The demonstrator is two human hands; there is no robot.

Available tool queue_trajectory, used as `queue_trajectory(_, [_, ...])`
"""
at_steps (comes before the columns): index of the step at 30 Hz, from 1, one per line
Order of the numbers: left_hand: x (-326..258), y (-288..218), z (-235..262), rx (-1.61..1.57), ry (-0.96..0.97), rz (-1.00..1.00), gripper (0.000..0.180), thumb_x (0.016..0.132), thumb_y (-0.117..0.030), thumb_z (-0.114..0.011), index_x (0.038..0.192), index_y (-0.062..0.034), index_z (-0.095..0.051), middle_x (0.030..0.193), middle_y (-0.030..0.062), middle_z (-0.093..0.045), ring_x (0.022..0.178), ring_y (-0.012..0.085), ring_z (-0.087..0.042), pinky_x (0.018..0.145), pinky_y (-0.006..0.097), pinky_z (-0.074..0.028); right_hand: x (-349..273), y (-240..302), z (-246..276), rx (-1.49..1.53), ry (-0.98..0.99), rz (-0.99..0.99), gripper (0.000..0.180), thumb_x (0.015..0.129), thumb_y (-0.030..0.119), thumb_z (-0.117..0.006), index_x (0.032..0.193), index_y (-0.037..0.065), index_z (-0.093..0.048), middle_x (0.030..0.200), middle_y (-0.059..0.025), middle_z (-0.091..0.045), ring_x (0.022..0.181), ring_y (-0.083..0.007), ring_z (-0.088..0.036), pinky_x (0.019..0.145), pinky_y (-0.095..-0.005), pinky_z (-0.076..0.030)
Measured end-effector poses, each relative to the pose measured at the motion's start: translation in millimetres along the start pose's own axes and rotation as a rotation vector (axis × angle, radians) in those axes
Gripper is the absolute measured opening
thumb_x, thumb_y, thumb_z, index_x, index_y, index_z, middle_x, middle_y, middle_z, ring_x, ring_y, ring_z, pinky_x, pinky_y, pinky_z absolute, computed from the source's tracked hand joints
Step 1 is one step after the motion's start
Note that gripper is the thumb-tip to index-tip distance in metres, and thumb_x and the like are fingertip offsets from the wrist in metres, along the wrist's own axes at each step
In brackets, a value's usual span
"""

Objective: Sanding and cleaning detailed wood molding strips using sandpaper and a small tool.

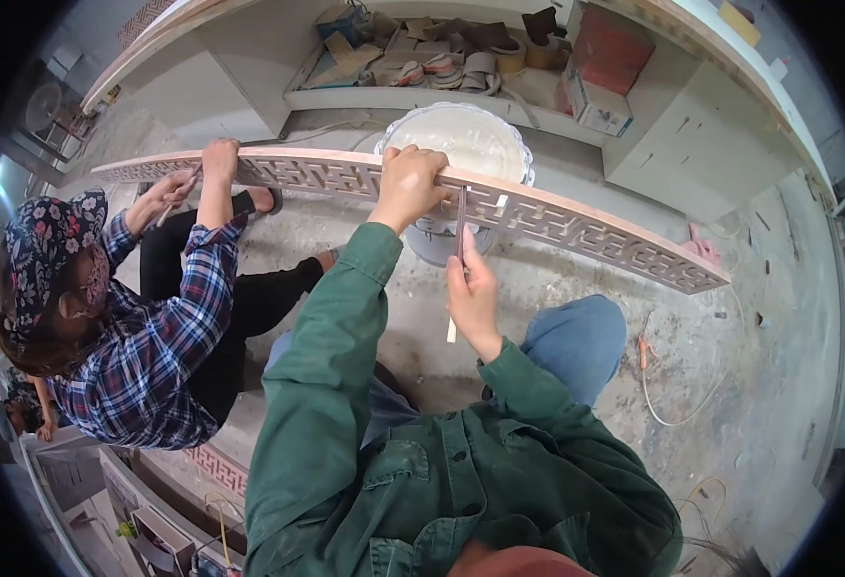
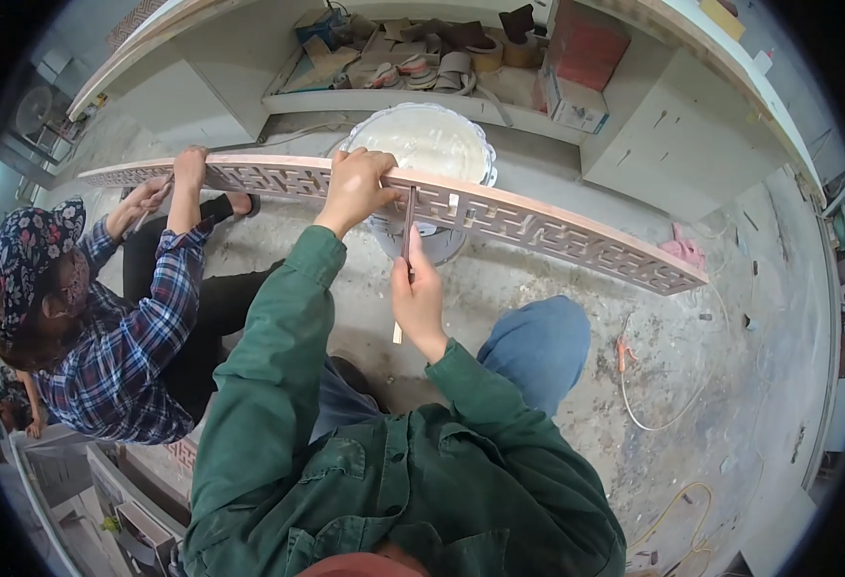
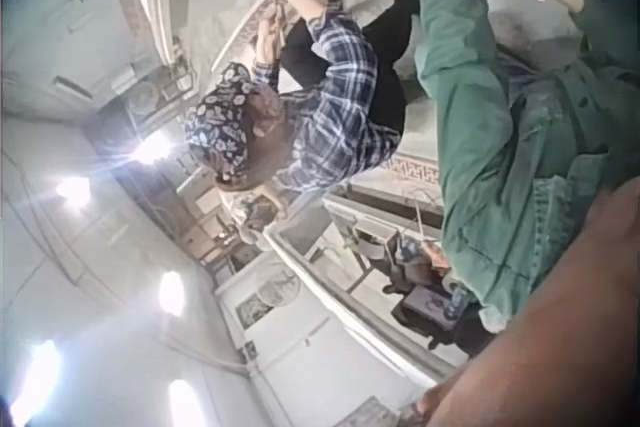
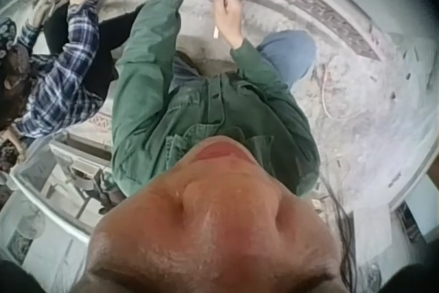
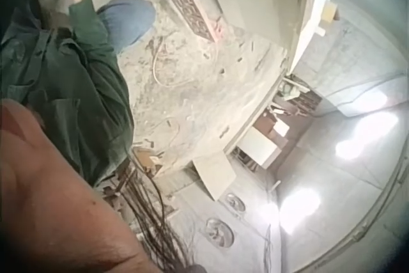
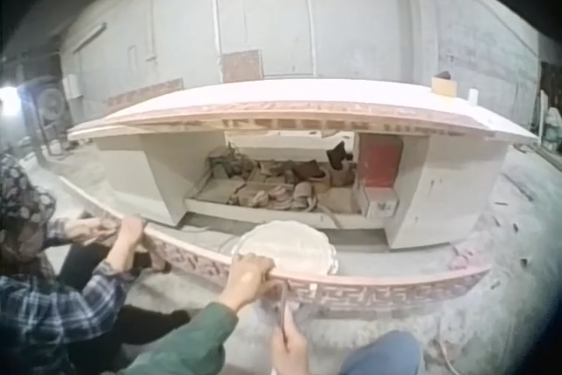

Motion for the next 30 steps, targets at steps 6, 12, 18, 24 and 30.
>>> queue_trajectory(6, [3.4,-4.5,2.3,-0.042,-0.004,-0.013,0.03,0.056,-0.028,-0.082,0.075,-0.0134,-0.065,0.077,0.003,-0.066,0.086,0.024,-0.059,0.079,0.04,-0.035,30.0,-29.1,2.0,0.25,-0.025,-0.09,0.046,0.095,0.009,-0.049,0.142,0.007,-0.044,0.077,0.0023,-0.054,0.055,-0.0016,-0.044,0.046,-0.0191,-0.037])
queue_trajectory(12, [0.7,-1.7,5.1,-0.008,-0.005,0.013,0.03,0.056,-0.028,-0.082,0.076,-0.0131,-0.065,0.077,0.0029,-0.065,0.086,0.024,-0.059,0.08,0.04,-0.035,7.7,-43.3,-0.6,0.334,0.02,-0.29,0.017,0.097,0.011,-0.047,0.111,0.005,-0.053,0.072,0.0041,-0.048,0.058,-0.0039,-0.045,0.049,-0.0201,-0.037])
queue_trajectory(18, [0.5,-3.7,2.5,-0.042,-0.009,0.004,0.03,0.056,-0.027,-0.083,0.076,-0.0128,-0.065,0.077,0.0031,-0.066,0.085,0.024,-0.059,0.08,0.039,-0.035,8.7,-37.2,-5.8,0.504,0.079,-0.405,0.015,0.098,0.016,-0.044,0.109,0.01,-0.052,0.068,0.0055,-0.043,0.046,-0.0025,-0.036,0.037,-0.0204,-0.029])
queue_trajectory(24, [2.6,-9.4,6.6,-0.007,-0.022,-0.016,0.032,0.055,-0.028,-0.083,0.076,-0.0127,-0.065,0.077,0.003,-0.065,0.084,0.0248,-0.059,0.079,0.039,-0.035,16.9,-28.9,0.5,0.404,0.056,-0.35,0.021,0.098,0.016,-0.044,0.117,0.01,-0.05,0.068,0.0046,-0.044,0.045,-0.0035,-0.036,0.037,-0.021,-0.03])
queue_trajectory(30, [1.1,-1.5,0.0,-0.033,0.012,0.014,0.032,0.056,-0.028,-0.083,0.078,-0.0131,-0.065,0.078,0.0027,-0.066,0.084,0.0244,-0.059,0.079,0.039,-0.035,21.0,-40.4,-5.4,0.484,0.153,-0.468,0.024,0.1,0.022,-0.044,0.118,0.007,-0.051,0.067,0.0022,-0.046,0.043,-0.0056,-0.037,0.036,-0.0229,-0.033])
Point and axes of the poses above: each hand's wrist, its own x-axis towards the middle knuckle, its own z-axis out of the back of the hand, y = z × x, the point moved 10 cm from there along x, towards the middle knuckle
